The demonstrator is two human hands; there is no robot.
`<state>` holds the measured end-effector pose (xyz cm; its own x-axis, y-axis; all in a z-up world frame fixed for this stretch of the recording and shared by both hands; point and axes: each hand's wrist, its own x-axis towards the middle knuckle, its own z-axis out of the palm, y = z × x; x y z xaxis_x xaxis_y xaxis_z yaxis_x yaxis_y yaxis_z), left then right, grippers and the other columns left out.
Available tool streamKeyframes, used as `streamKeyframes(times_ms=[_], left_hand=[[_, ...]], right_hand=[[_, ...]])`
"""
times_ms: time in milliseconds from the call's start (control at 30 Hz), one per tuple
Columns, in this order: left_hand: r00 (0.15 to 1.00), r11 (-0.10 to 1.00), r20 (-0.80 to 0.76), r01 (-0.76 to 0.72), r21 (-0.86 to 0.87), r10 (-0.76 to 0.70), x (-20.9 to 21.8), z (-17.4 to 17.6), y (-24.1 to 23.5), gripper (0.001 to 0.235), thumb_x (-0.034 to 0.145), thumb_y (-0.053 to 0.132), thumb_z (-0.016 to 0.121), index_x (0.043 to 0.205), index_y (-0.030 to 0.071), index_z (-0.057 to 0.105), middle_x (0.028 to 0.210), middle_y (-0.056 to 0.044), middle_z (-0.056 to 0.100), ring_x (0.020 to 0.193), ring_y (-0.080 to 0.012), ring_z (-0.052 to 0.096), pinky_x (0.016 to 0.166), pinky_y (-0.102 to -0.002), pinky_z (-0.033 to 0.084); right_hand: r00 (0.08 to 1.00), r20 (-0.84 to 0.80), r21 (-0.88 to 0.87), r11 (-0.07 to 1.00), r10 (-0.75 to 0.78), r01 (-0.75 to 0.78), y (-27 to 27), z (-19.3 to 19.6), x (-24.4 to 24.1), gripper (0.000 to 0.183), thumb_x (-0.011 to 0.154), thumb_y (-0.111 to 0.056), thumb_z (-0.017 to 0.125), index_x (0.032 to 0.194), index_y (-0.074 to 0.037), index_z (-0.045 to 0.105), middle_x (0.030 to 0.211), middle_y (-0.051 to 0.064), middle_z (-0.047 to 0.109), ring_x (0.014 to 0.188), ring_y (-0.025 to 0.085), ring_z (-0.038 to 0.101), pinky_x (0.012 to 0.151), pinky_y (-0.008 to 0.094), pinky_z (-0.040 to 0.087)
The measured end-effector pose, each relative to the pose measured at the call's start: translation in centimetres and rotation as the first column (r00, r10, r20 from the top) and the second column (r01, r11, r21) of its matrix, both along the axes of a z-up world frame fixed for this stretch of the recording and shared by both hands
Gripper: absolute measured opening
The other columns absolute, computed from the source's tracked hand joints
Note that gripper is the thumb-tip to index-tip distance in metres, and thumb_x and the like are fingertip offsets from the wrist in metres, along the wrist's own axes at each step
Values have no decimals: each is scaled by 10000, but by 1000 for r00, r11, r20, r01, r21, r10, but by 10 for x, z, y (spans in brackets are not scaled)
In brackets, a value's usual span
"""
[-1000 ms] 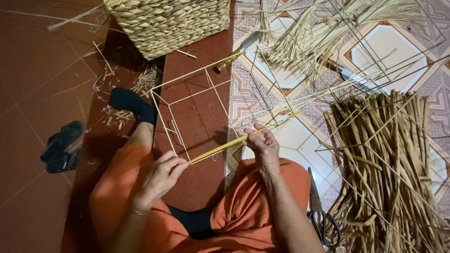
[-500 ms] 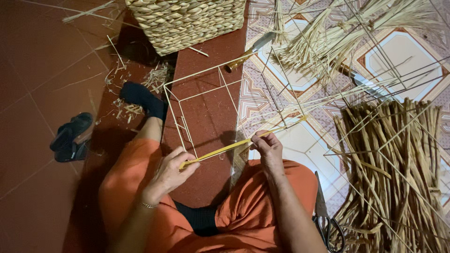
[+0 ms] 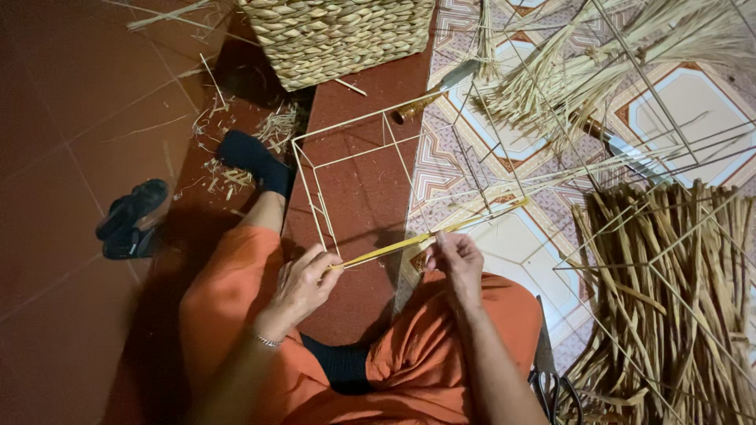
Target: The person sits on the floor and weaves a thin strip of dried plant material around a rectangular basket frame. They repeatedly wrap the strip around the frame's edges and corners, securing it with tape to build up the basket's structure.
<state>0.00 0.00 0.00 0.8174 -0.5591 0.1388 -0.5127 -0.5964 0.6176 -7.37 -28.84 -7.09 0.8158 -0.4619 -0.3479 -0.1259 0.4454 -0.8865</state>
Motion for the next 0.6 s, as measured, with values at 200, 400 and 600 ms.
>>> streamKeyframes(times_ms=[200, 400, 600], left_hand=[[994, 998, 101, 43, -43, -38, -4, -11, -1, 190, 864, 87, 682, 1044, 78, 742, 890, -116, 641, 647, -324, 679, 564, -443, 538], [1000, 998, 30, 9, -67, -7, -11, -5, -6, 92, 902, 148, 707, 960, 83, 735, 876, -120, 632, 716, -348, 680, 606, -460, 532], [990, 985, -139, -15, -172, -10, -16, 2, -8, 111, 934, 168, 690, 947, 57, 692, 884, -107, 632, 795, -307, 677, 671, -416, 529]], right_hand=[[1000, -2, -20, 1000, 18, -18, 24, -5, 5, 212, 969, -201, 694, 925, 5, 722, 797, 133, 773, 549, 154, 665, 537, 312, 586], [993, 37, 178, 979, -109, 101, 36, 2, 12, 171, 986, -128, 693, 937, 35, 681, 858, 170, 732, 659, 196, 726, 664, 347, 642], [997, 43, 300, 953, -58, 43, 41, 4, 13, 241, 985, -203, 619, 1071, 4, 704, 968, 152, 778, 717, 173, 704, 720, 313, 609]])
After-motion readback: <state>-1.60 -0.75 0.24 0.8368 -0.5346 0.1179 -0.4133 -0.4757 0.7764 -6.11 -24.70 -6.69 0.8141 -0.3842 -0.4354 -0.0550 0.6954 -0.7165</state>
